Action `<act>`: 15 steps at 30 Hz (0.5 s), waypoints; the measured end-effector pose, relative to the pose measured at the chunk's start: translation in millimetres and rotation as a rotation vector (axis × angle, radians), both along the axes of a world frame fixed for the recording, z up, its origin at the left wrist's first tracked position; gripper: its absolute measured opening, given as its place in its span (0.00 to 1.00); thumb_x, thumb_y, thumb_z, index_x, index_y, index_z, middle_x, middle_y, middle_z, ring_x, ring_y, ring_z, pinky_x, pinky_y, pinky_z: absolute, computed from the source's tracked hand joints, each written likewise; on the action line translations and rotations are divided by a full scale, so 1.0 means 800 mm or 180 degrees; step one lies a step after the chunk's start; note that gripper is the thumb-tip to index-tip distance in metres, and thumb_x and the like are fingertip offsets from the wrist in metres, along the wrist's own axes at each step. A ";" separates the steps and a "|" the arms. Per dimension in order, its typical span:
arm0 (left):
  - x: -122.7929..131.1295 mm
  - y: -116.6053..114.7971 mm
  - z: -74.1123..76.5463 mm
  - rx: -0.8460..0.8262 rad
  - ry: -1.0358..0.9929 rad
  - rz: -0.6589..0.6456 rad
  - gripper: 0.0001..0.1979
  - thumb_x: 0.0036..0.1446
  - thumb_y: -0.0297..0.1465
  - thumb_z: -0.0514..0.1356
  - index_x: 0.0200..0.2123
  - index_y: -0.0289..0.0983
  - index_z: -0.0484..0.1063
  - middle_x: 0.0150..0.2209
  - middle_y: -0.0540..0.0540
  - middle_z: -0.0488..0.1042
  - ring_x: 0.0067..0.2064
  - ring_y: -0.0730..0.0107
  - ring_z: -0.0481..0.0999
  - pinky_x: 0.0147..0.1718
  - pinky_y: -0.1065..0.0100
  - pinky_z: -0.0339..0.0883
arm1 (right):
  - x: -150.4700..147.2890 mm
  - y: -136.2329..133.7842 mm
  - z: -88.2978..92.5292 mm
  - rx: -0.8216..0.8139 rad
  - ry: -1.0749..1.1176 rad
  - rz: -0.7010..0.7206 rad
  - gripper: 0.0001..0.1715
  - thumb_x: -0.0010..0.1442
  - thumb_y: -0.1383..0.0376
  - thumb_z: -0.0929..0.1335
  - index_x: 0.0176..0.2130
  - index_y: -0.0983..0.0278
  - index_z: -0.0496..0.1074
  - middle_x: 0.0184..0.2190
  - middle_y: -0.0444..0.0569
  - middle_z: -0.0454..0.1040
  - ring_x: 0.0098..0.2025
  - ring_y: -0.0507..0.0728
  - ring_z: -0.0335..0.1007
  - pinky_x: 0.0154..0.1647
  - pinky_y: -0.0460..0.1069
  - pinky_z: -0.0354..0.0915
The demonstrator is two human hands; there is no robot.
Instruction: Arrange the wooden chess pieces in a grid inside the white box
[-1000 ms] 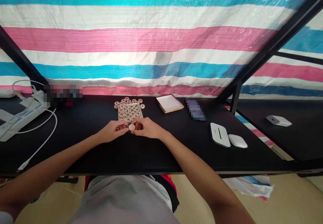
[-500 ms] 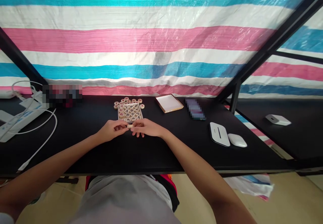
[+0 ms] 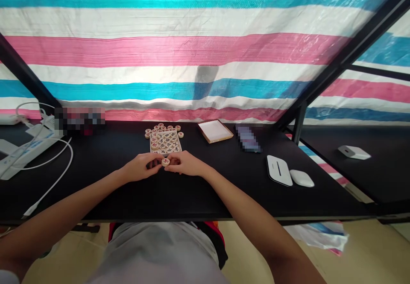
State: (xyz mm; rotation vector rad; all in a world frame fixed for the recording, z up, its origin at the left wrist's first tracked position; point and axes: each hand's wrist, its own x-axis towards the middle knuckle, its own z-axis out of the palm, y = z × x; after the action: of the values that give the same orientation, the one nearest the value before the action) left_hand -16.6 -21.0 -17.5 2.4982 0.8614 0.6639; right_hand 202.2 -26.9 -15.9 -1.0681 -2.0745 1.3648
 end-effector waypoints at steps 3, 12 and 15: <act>0.002 -0.001 0.005 -0.0161 -0.0043 -0.0015 0.11 0.58 0.34 0.57 0.43 0.38 0.70 0.34 0.49 0.73 0.30 0.76 0.69 0.33 0.74 0.65 | 0.000 0.000 0.000 0.0356 -0.0161 -0.0027 0.12 0.53 0.58 0.69 0.35 0.64 0.71 0.23 0.40 0.68 0.24 0.49 0.64 0.25 0.44 0.62; 0.005 0.004 -0.003 -0.0214 0.0161 0.0165 0.14 0.58 0.36 0.57 0.45 0.38 0.71 0.27 0.53 0.71 0.26 0.77 0.67 0.28 0.75 0.60 | 0.001 0.002 -0.001 0.1315 -0.0706 0.0037 0.11 0.57 0.62 0.68 0.39 0.64 0.72 0.26 0.42 0.72 0.27 0.50 0.66 0.30 0.44 0.60; 0.002 0.004 -0.004 -0.0011 0.0346 0.0238 0.14 0.58 0.37 0.57 0.45 0.38 0.72 0.22 0.55 0.68 0.23 0.78 0.65 0.26 0.76 0.57 | 0.003 0.003 -0.002 0.1381 -0.0755 0.0096 0.11 0.57 0.61 0.68 0.40 0.64 0.72 0.26 0.43 0.72 0.26 0.49 0.66 0.29 0.43 0.60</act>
State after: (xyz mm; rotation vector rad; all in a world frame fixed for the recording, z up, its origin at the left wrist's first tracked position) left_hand -14.9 -18.2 -20.5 2.5289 0.9984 0.5543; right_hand 204.3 -24.3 -17.7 -1.0460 -2.4155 0.7692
